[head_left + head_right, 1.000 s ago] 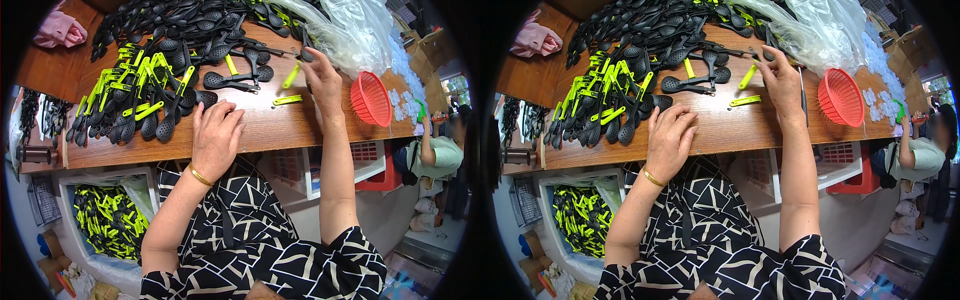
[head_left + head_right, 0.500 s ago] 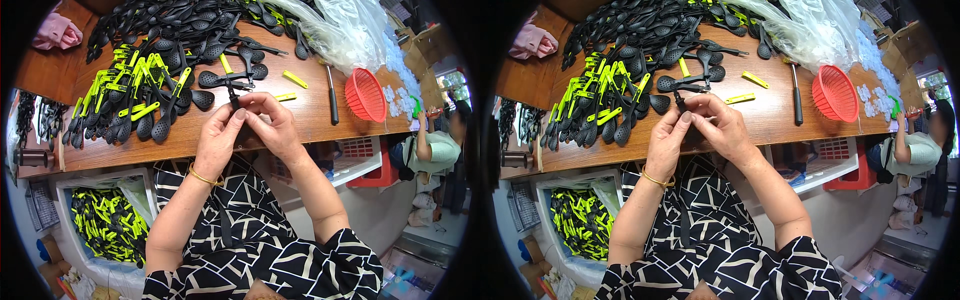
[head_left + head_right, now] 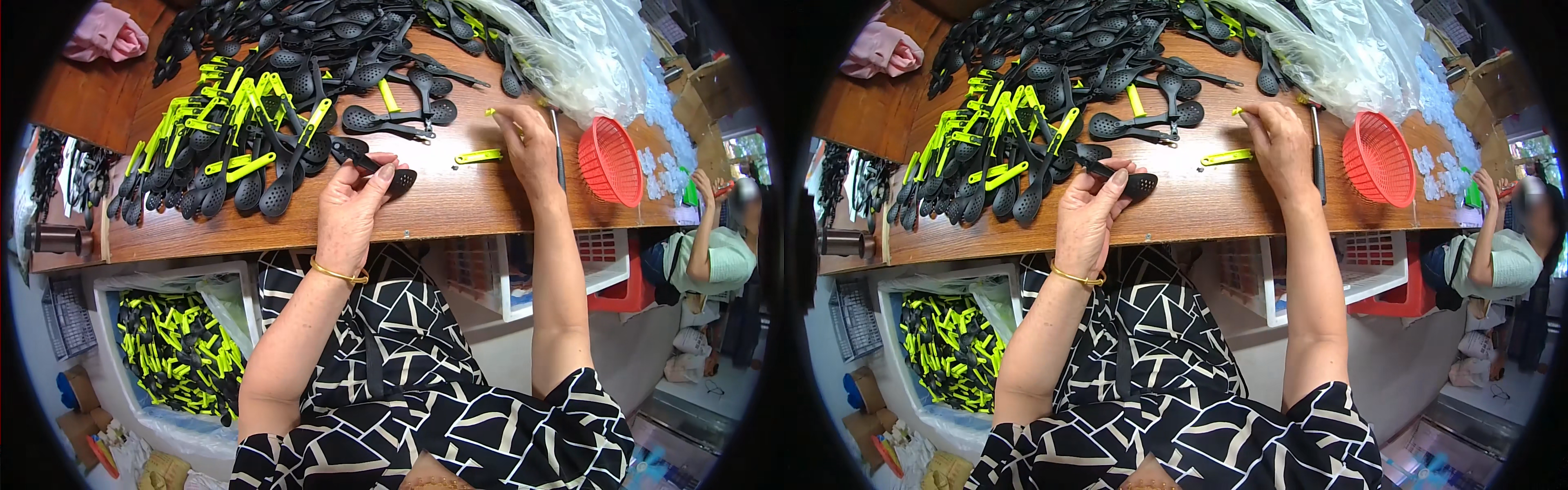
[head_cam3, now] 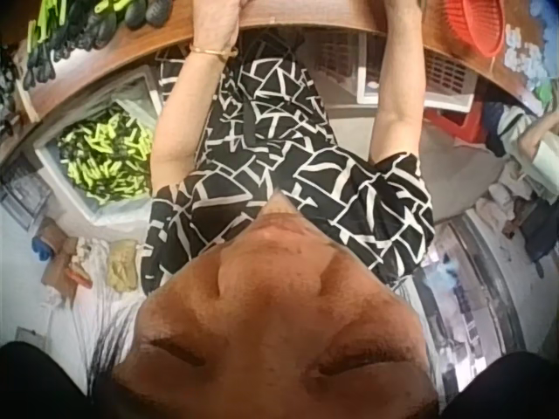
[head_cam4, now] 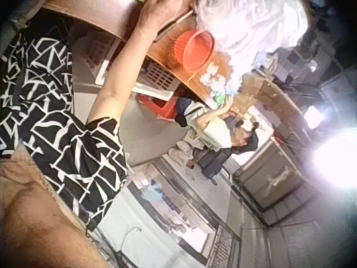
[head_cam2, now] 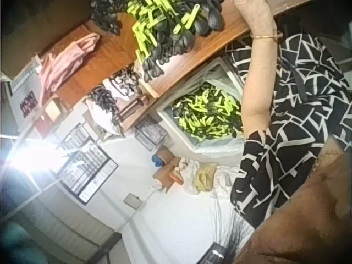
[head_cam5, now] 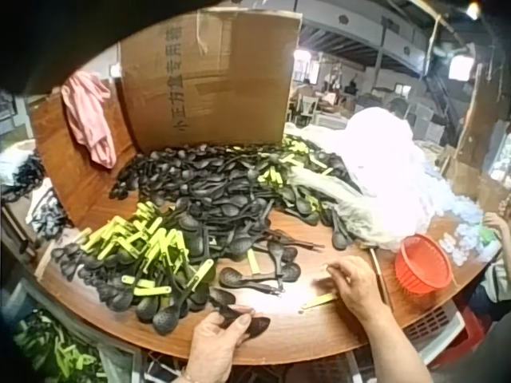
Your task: The person assembles kitchen utensils by inserting black plastic spoons into neon green plastic handles. They pick up a spoon and a handle, align them, and press them together. The person repeats this process for multiple utensils, placing the finished items on the table.
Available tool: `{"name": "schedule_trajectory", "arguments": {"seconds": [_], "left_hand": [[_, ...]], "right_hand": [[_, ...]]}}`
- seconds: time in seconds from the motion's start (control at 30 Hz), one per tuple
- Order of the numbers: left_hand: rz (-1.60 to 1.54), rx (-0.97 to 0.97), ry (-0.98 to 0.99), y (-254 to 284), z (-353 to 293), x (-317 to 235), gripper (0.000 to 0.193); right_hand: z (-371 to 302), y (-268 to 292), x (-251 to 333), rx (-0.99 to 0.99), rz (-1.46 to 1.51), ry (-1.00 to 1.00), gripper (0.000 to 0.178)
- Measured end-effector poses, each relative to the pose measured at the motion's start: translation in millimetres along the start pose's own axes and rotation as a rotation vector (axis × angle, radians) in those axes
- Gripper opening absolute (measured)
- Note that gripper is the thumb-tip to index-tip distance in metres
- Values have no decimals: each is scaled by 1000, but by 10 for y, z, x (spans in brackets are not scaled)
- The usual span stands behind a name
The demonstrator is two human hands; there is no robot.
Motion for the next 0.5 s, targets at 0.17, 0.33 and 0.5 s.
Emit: {"name": "schedule_trajectory", "arguments": {"seconds": [0.17,0.33,0.5], "left_hand": [[63,-27,-22,-38,-52,-65,21],[485,148,-176,-305,-124,-281,31],[982,251,-285,-523,-344,-507,41]], "right_hand": [[-242,-67,907,223,547,7,18],[-149,224,1243,97,474,239,18],[-6,550,1422,60,288,442,14]]}}
Point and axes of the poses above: each hand's wrist, its own z-axis towards the middle knuckle, its own y-axis out of the back of the hand, x = y × z, the point moved 10 cm from there along z, towards the middle knuckle, and after that the axes turned 12 degrees about -z, right-handed, at the moved point
